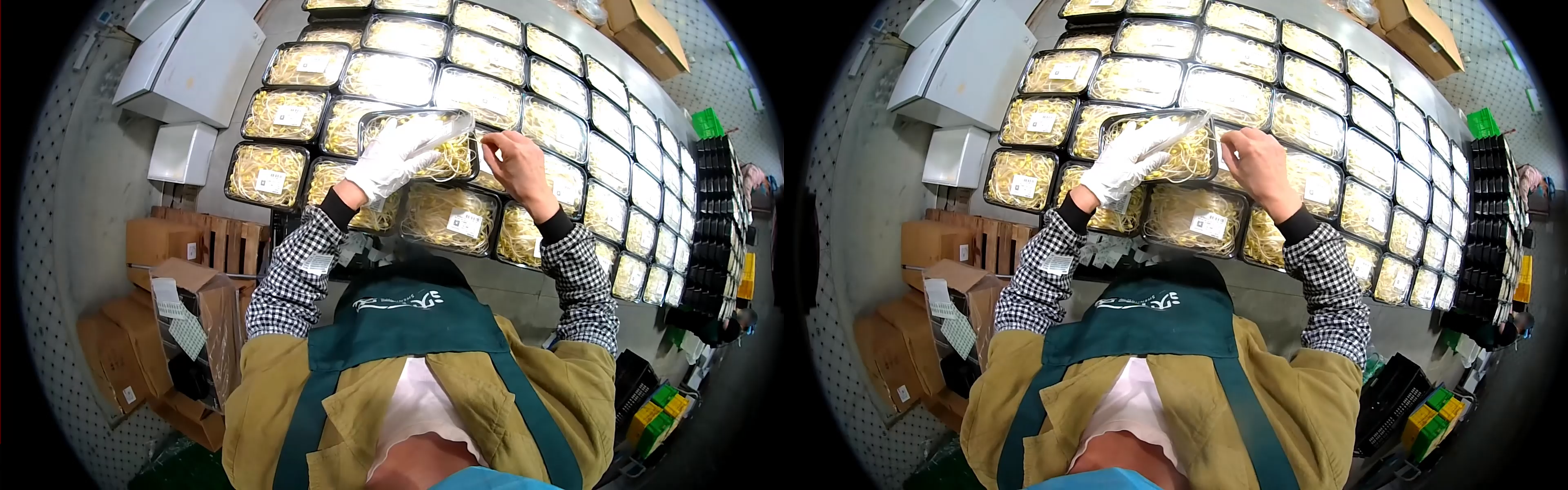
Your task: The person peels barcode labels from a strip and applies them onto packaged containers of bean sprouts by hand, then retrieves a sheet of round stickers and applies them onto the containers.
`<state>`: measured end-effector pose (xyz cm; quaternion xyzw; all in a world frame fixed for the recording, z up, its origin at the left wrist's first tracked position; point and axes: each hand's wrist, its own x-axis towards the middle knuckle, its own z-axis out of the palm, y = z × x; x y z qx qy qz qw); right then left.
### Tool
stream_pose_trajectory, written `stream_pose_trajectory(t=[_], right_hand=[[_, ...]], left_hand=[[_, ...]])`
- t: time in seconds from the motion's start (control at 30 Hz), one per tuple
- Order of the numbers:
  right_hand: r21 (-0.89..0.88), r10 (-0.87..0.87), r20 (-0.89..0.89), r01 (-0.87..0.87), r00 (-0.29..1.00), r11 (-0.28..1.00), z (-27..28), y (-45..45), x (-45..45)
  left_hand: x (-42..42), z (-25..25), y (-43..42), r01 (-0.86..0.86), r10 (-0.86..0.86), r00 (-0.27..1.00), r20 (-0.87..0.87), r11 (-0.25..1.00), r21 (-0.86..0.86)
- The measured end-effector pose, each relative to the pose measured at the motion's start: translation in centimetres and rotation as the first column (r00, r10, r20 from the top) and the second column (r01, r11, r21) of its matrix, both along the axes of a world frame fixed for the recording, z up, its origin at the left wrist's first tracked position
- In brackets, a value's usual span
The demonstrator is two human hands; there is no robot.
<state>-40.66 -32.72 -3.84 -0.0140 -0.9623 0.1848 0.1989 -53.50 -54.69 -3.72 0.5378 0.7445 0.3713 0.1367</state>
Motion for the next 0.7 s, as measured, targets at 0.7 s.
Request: stream_pose_trajectory(t=[0.7], right_hand=[[-0.264, -0.116, 0.159, 0.155, 0.980, 0.952, 1.0, -1.5, 0.2]], left_hand=[[0.2, 0.1, 0.0, -0.029, 0.030, 0.999, 0.024, 0.998, -0.049]])
